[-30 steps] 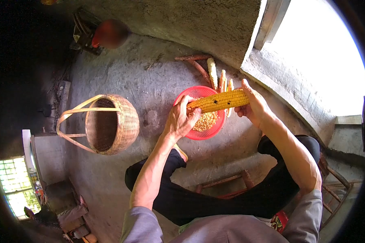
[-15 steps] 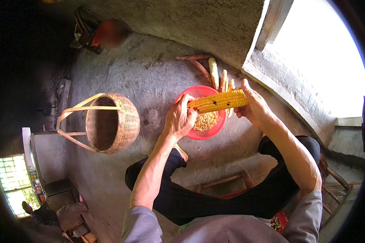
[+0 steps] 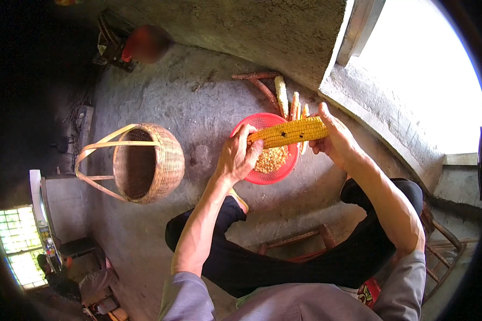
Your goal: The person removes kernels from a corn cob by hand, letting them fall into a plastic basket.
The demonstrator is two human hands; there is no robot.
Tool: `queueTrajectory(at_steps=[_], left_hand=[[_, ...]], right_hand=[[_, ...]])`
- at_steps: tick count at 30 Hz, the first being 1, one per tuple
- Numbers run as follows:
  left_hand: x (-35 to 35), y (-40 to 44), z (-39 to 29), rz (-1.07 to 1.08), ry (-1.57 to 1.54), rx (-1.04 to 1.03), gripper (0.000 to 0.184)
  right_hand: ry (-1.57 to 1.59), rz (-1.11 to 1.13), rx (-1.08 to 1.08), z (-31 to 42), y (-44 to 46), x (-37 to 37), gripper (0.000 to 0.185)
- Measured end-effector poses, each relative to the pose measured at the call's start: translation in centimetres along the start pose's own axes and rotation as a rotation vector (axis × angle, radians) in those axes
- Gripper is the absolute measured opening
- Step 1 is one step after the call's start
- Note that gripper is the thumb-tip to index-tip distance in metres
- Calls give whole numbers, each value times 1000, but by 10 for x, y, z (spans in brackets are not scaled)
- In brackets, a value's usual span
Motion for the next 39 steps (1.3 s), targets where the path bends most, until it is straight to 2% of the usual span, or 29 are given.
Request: queueTrajectory(at_steps=[2, 8, 18, 21, 24, 29, 39], left_hand=[[1, -1, -4, -24, 10, -60, 25], [0, -2, 0, -66, 191, -44, 26], [2, -4, -1, -79, 195, -43, 29], [4, -4, 1, -91, 144, -79, 27], [2, -2, 0, -29, 17, 3, 27], [1, -1, -13, -30, 88, -156, 31], [-2, -3, -5, 1, 92, -124, 29]], right_hand=[[-7, 8, 13, 0, 1, 0, 59], [-24, 17, 27, 0, -3, -6, 61], [-48, 22, 61, 4, -4, -8, 62], [-39, 36, 66, 3, -2, -7, 61], [-30, 35, 69, 7, -4, -9, 60], [-12, 34, 68, 8, -3, -6, 60], [-25, 24, 70, 8, -3, -5, 59]])
Point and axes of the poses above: each hand's wrist, its own y-axis towards the middle knuckle, its own x-axis out of the back of the hand, z = x × y, the point moved 9 cm from there along y, towards the middle knuckle, and after that the axes turned 1 degree about x, right-handed, at the moved point
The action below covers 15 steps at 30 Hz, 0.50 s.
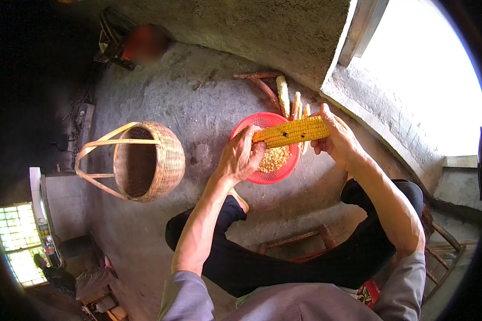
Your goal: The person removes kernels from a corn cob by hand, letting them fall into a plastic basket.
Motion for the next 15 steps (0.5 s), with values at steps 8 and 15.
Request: queueTrajectory(at_steps=[8, 15], left_hand=[[1, 0, 2, -22, 116, 57, 29], [3, 0, -2, -56, 19, -10, 30]], right_hand=[[-35, 16, 19, -1, -1, -4, 62], [-31, 0, 13, 1, -1, -3, 62]])
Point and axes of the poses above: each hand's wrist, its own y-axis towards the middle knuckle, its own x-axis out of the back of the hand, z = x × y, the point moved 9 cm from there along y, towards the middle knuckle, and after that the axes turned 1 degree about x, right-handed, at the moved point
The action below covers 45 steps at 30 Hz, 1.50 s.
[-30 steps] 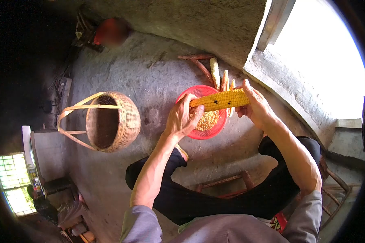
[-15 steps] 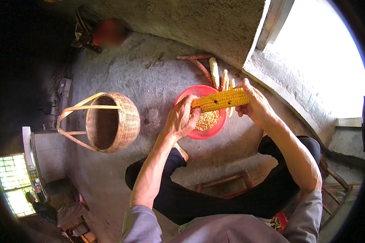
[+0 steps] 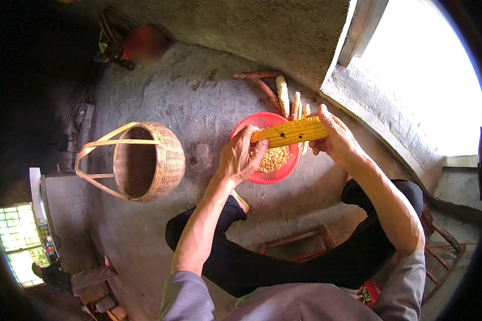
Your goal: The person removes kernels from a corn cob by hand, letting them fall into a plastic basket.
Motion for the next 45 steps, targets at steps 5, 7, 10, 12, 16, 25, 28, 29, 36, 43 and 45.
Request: queueTrajectory(at_steps=[5, 7, 10, 12, 16, 25, 28, 29, 36, 43, 45], left_hand=[[-5, 0, 4, 55, 15, 44, 32], [-5, 1, 1, 55, -1, 23, 31], [-4, 0, 2, 54, -24, 6, 32], [-5, -1, 3, 54, -31, 8, 36], [-5, -1, 4, 46, -19, 4, 31], [-1, -1, 0, 10, 161, 39, 31], [0, -1, -1, 13, 183, 46, 33], [0, -1, -1, 19, 186, 48, 34], [3, 0, -4, -29, 113, -39, 28], [-4, 1, -4, 59, 95, 13, 34], [-1, 1, -8, 19, 104, -41, 30]], right_hand=[[3, 5, 7, -1, 0, 1, 62], [-4, 1, 2, -1, 1, 3, 63], [-15, -8, -2, -1, 1, 4, 64], [-14, -2, 2, 0, 0, 3, 64], [-7, 9, -3, -4, 3, 5, 64], [-10, 46, 28, -4, -1, -4, 56], [-46, 108, 32, -4, -2, -6, 55], [-47, 110, 32, -4, -2, -7, 55], [-2, 40, 29, -2, 1, -2, 54], [4, 19, 13, -4, 1, 3, 57], [5, 18, 8, -5, 2, 3, 57]])
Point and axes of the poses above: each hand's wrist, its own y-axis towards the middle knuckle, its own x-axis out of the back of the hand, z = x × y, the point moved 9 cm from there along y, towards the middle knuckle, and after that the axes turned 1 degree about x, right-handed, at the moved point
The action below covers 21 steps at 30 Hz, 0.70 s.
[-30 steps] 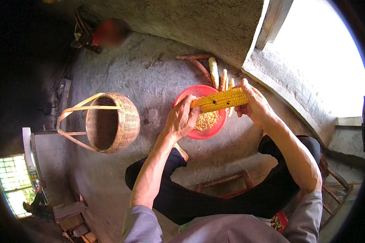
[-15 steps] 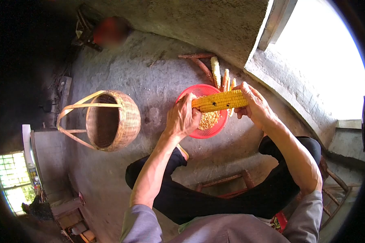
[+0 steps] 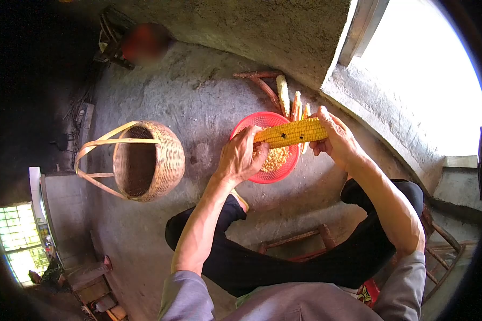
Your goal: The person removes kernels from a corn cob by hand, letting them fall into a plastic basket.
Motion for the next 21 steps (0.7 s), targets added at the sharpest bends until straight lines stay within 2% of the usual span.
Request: queueTrajectory(at_steps=[8, 15, 21], left_hand=[[-3, 0, 8, 57, -28, 110, 32], [-5, -2, 13, 68, 4, 131, 35], [-2, 0, 5, 55, -74, 95, 30]], right_hand=[[-22, -6, -8, 0, -2, -4, 55], [-33, -4, 18, 3, -3, -6, 54], [-18, 7, 28, 4, -1, -3, 55]])
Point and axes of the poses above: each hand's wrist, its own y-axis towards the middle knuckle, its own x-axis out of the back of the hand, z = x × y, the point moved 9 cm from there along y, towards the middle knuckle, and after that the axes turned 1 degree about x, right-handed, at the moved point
